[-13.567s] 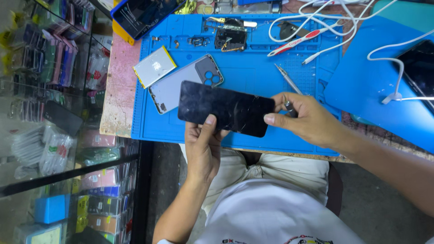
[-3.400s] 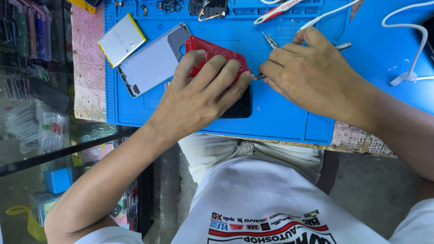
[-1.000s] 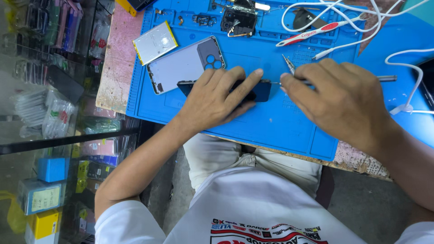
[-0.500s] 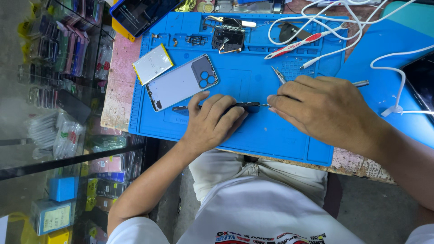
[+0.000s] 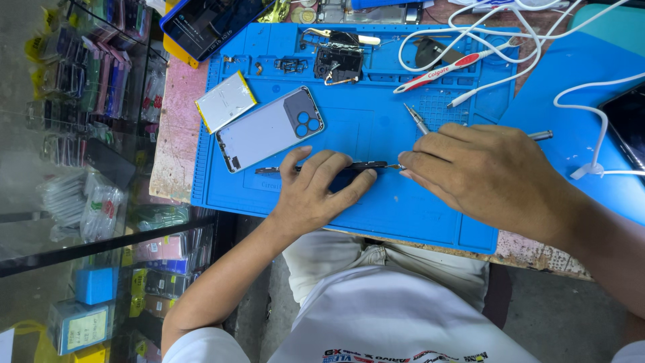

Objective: The person disassembles a mobile phone by removing internal screws with a screwdriver, prying open the chassis, disconnecting the battery, and applying adhesive to the frame for reassembly.

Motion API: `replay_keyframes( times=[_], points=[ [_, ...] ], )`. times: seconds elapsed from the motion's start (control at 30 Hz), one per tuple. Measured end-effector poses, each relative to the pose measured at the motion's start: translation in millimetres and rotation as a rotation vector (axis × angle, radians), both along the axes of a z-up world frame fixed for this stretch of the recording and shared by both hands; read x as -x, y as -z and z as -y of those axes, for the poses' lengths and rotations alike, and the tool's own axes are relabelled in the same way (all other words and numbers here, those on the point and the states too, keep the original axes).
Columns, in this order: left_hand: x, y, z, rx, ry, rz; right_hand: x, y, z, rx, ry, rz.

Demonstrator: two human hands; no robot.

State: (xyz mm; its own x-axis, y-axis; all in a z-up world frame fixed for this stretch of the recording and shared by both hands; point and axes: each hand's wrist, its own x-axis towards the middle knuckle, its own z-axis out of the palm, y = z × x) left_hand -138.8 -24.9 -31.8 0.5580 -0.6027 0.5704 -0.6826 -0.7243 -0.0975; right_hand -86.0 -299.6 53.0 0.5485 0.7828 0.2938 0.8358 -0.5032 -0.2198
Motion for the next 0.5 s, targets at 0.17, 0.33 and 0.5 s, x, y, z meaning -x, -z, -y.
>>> replay_keyframes(
  times=[0.17,0.33,0.5],
  points=[
    [4,-1,4,0.019,-0.024,-0.007,1,-1,0,0.02,-0.001,-0.002],
    [20,-5,14,0.02,-0.12,-0.028,5,-3,0,0.029,0.002,0.003],
    [35,-4,21,0.102,-0.144,-0.088,11,-5,-1,0.057,-0.004,-0.021]
  ],
)
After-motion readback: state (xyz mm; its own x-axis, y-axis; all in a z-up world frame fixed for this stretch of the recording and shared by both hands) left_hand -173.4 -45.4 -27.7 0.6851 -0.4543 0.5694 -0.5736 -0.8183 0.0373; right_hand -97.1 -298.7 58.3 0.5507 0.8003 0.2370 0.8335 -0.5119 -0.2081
